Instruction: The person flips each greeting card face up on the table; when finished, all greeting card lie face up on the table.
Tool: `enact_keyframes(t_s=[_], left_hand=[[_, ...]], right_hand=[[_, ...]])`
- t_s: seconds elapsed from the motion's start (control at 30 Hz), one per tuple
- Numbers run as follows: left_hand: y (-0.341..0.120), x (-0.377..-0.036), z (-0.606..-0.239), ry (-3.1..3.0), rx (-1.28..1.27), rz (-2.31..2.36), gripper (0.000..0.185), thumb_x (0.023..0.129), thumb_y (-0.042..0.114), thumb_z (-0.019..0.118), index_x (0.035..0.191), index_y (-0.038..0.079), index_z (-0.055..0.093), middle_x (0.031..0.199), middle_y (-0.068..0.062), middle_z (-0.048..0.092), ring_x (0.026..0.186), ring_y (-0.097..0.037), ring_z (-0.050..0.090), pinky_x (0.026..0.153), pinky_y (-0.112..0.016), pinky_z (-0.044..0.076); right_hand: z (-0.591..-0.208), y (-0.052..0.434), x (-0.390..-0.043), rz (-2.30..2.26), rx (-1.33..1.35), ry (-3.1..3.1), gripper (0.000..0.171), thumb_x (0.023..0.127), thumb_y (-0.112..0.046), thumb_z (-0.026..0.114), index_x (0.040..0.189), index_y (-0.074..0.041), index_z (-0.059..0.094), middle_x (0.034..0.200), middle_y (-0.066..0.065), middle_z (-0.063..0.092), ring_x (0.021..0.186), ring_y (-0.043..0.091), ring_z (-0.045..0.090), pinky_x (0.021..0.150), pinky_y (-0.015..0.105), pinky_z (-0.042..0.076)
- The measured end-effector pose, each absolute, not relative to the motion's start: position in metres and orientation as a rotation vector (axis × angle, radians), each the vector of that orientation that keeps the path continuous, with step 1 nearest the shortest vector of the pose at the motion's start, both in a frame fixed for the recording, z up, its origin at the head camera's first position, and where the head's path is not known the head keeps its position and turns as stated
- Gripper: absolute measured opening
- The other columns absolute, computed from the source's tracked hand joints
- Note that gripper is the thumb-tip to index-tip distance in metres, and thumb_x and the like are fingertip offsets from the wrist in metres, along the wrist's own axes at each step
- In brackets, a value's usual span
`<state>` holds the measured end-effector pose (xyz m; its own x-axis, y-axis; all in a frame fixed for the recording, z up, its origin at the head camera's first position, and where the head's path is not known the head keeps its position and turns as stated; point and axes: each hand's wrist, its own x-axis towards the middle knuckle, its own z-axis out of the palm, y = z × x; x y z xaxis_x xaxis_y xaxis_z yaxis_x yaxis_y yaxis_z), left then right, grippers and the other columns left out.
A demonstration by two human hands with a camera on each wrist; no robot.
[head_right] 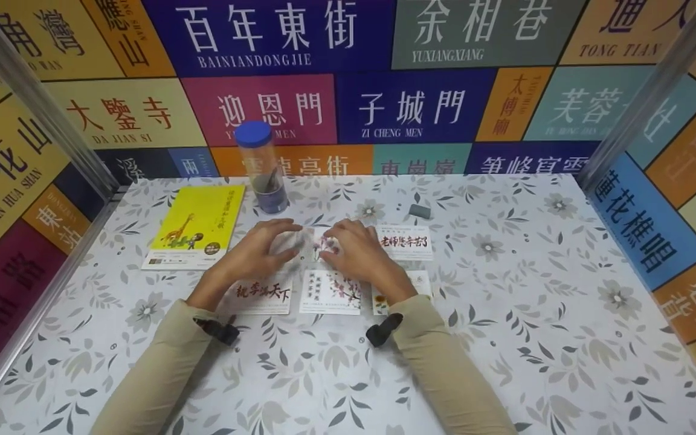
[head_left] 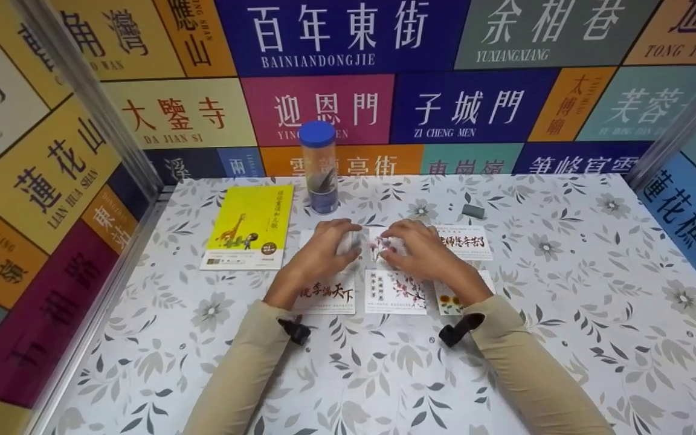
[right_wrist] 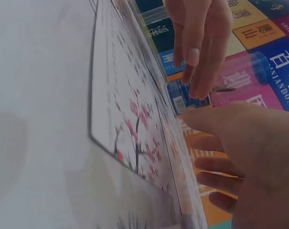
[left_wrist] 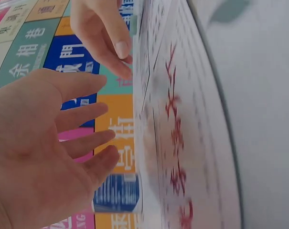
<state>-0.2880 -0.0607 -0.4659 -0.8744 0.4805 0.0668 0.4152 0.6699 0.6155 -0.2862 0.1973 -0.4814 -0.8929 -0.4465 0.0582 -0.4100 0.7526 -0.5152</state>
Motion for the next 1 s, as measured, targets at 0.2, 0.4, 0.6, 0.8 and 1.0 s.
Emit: enact_keyframes(t_s=[0.2,0.4,0.6,0.8,1.0], left_hand=[[-0.087,-0.286,-0.467,2.829,0.610,1.030,0.048,0.105,0.021,0.071,0.150,0.006,0.062,0.158,-0.016,0.058,0.151,-0.036,0.049,0.132,-0.050,0.035],[-0.109,-0.288,-0.470,2.835,0.362,1.002,0.052,0.105,0.022,0.071,0.153,0.007,0.059,0.158,-0.016,0.058,0.152,-0.035,0.050,0.130,-0.052,0.039],[-0.121,-0.289,-0.473,2.774,0.213,1.029,0.056,0.104,0.023,0.073,0.156,0.009,0.056,0.163,-0.016,0.054,0.154,-0.035,0.048,0.129,-0.054,0.040],[-0.122,-0.289,-0.472,2.751,0.129,1.060,0.058,0.103,0.023,0.073,0.156,0.010,0.055,0.165,-0.018,0.051,0.156,-0.036,0.047,0.130,-0.055,0.039],[-0.119,-0.288,-0.470,2.752,0.074,1.047,0.058,0.104,0.025,0.072,0.157,0.011,0.054,0.164,-0.018,0.052,0.152,-0.036,0.051,0.127,-0.055,0.042]], right_hand=[[-0.481,0.167,-0.277,-0.815,-0.806,2.787,0.045,0.108,-0.035,0.065,0.145,-0.010,0.068,0.159,0.015,0.056,0.152,0.036,0.047,0.130,0.062,0.029],[-0.482,0.148,-0.274,-0.799,-0.873,2.788,0.045,0.108,-0.032,0.064,0.146,-0.008,0.067,0.161,0.016,0.055,0.155,0.036,0.045,0.133,0.060,0.027],[-0.485,0.135,-0.271,-0.697,-0.872,2.822,0.048,0.109,-0.034,0.063,0.150,-0.009,0.064,0.164,0.012,0.054,0.157,0.035,0.043,0.134,0.068,0.018],[-0.485,0.128,-0.268,-0.669,-0.834,2.832,0.052,0.108,-0.039,0.063,0.151,-0.010,0.064,0.164,0.010,0.054,0.157,0.034,0.042,0.133,0.072,0.011],[-0.486,0.128,-0.268,-0.682,-0.814,2.819,0.052,0.108,-0.040,0.062,0.152,-0.010,0.063,0.166,0.010,0.052,0.158,0.034,0.040,0.134,0.071,0.010]])
